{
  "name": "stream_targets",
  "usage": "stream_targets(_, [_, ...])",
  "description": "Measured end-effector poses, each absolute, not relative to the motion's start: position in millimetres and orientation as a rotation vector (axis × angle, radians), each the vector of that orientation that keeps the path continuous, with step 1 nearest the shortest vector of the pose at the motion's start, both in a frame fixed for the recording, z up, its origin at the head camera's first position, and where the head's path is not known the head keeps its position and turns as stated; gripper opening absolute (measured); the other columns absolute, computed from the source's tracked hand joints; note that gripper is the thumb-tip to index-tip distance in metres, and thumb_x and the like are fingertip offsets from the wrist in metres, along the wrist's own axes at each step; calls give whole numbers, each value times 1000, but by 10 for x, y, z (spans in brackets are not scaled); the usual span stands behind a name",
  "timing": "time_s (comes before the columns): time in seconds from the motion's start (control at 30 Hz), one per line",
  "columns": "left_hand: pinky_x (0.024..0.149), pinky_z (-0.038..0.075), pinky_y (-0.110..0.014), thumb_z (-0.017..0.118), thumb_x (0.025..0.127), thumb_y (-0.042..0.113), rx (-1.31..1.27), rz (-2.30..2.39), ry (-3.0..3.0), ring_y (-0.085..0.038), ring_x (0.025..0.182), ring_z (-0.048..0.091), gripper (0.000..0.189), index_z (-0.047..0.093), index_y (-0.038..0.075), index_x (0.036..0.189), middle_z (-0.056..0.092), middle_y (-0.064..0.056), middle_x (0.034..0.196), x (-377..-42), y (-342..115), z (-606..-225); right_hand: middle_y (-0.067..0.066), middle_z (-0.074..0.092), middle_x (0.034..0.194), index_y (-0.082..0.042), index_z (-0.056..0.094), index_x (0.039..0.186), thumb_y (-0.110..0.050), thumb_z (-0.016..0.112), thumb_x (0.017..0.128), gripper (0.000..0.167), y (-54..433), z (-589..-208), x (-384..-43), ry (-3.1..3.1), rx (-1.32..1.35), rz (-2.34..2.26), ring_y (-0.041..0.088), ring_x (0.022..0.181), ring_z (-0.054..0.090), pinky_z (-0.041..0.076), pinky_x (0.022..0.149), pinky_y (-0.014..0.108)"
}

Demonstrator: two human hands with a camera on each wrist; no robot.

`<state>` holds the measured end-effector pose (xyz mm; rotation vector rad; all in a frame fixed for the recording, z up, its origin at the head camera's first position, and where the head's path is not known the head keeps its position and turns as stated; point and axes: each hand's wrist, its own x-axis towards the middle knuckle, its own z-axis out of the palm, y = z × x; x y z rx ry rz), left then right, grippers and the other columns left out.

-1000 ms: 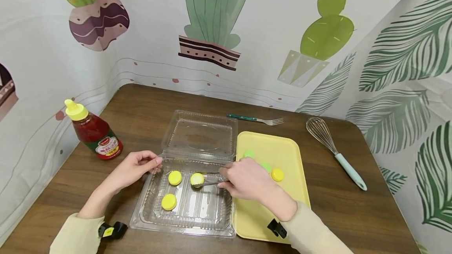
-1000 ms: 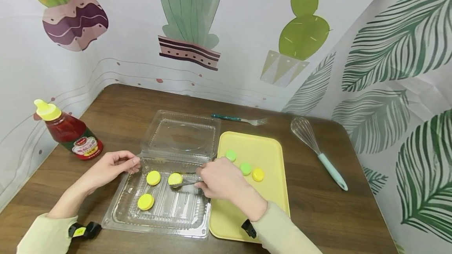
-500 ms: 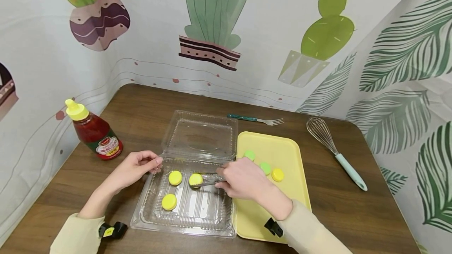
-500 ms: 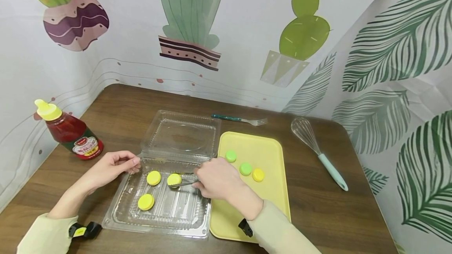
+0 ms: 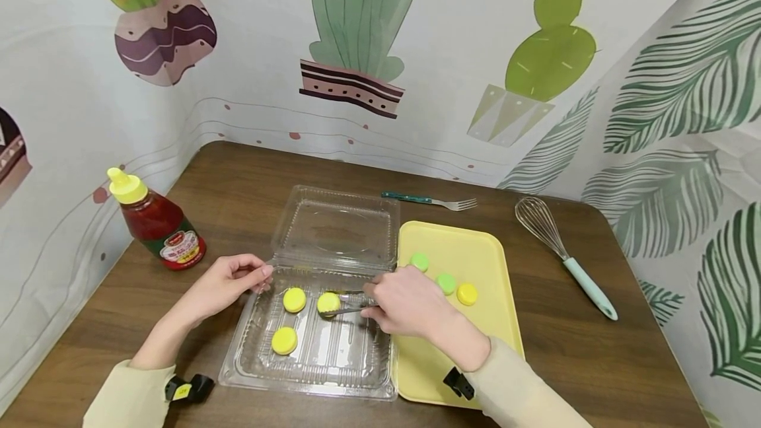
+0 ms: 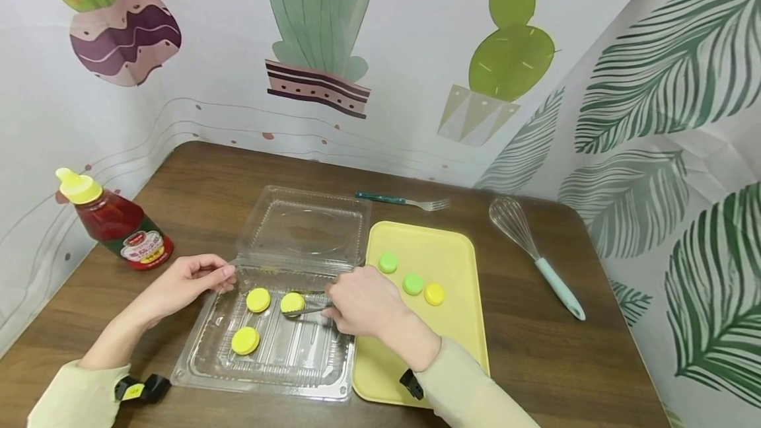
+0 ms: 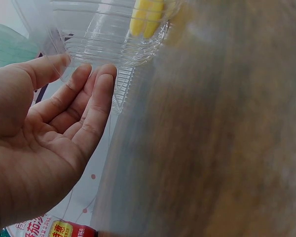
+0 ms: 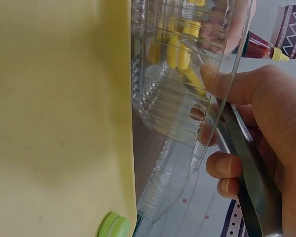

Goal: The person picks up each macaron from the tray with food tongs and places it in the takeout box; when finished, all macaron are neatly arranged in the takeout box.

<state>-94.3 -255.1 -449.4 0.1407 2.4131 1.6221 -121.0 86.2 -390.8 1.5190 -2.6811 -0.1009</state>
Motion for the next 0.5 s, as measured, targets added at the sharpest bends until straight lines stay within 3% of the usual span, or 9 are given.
stream_targets(0.5, [62,51,-28,64,100,24,140,1621,2413,-17,76,64,24,67,0,101,70,-10,86,-941,-2545,-4484,-13,52,63,-21,61,75,-46,70,91,31,855,-3937,-1212,-2672,1522,-92,0,48,39,30,41,16])
